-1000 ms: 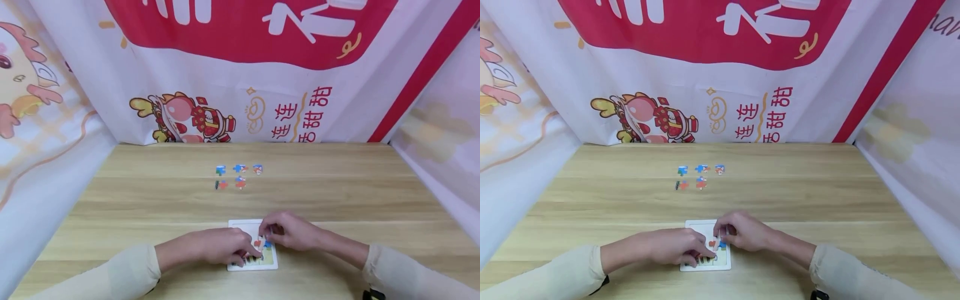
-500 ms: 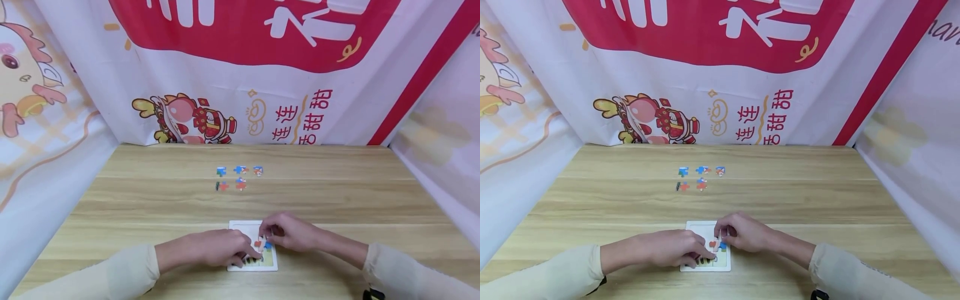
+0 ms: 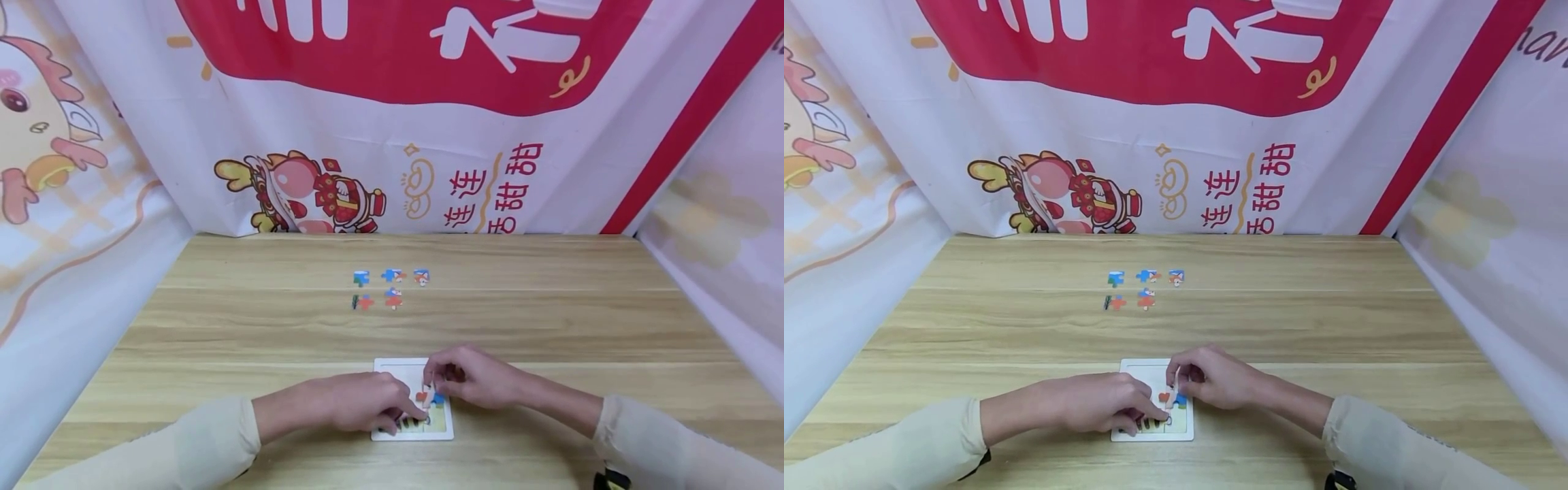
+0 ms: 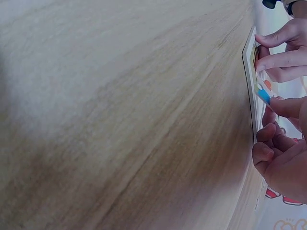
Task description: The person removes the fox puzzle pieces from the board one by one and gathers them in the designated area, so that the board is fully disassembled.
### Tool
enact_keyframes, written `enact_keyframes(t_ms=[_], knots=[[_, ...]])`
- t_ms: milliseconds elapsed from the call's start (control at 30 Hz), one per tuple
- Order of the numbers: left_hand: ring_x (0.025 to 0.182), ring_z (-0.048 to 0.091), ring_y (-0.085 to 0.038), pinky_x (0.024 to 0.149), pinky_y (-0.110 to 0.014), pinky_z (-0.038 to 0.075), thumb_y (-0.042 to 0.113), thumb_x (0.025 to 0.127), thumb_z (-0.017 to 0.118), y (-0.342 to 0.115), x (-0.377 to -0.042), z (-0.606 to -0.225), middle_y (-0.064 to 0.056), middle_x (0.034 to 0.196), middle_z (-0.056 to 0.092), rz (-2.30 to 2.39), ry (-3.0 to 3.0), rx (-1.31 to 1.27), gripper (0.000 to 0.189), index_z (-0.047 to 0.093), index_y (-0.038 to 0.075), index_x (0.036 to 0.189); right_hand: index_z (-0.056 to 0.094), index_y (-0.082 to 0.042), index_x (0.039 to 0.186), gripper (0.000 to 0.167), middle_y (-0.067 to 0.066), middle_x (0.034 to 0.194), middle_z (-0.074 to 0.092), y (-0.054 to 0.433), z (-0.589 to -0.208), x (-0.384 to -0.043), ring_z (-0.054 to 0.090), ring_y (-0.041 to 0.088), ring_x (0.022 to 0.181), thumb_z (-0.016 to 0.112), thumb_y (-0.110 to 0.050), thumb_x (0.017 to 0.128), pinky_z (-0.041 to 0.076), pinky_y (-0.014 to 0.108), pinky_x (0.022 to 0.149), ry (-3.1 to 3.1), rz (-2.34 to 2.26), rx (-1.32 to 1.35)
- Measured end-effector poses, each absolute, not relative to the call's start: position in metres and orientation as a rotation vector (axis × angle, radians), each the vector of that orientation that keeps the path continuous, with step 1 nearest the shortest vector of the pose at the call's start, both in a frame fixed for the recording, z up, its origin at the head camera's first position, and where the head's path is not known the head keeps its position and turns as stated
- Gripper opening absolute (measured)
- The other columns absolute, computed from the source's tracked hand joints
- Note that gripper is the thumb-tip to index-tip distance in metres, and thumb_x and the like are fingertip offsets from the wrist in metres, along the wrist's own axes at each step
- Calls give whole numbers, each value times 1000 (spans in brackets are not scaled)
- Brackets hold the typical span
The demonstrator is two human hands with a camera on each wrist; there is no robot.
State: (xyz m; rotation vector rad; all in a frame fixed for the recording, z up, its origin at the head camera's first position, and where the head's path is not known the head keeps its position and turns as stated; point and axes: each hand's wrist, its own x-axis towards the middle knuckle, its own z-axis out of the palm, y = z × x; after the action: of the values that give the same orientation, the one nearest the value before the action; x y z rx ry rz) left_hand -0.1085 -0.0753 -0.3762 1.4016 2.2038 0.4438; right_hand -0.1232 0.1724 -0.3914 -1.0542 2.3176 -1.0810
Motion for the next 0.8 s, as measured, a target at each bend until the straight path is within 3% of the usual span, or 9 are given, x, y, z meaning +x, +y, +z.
enact_keyframes(t_ms=[433, 800], knots=[[71, 47, 4, 71, -12, 44, 10, 94, 76, -76, -109, -375, 13, 76, 51, 466, 2185, 1376, 44, 68, 13, 137, 72, -11, 103, 8, -5, 86, 64, 177, -387, -129, 55, 8, 77, 67, -5, 100, 48, 23, 68, 2289, -1184, -988], [71, 46, 4, 70, -11, 44, 11, 95, 75, -77, -110, -377, 14, 76, 49, 467, 2174, 1386, 44, 67, 13, 138, 73, -10, 108, 11, -3, 90, 67, 178, -383, -142, 56, 13, 78, 67, -6, 100, 48, 24, 67, 2360, -1190, -928]])
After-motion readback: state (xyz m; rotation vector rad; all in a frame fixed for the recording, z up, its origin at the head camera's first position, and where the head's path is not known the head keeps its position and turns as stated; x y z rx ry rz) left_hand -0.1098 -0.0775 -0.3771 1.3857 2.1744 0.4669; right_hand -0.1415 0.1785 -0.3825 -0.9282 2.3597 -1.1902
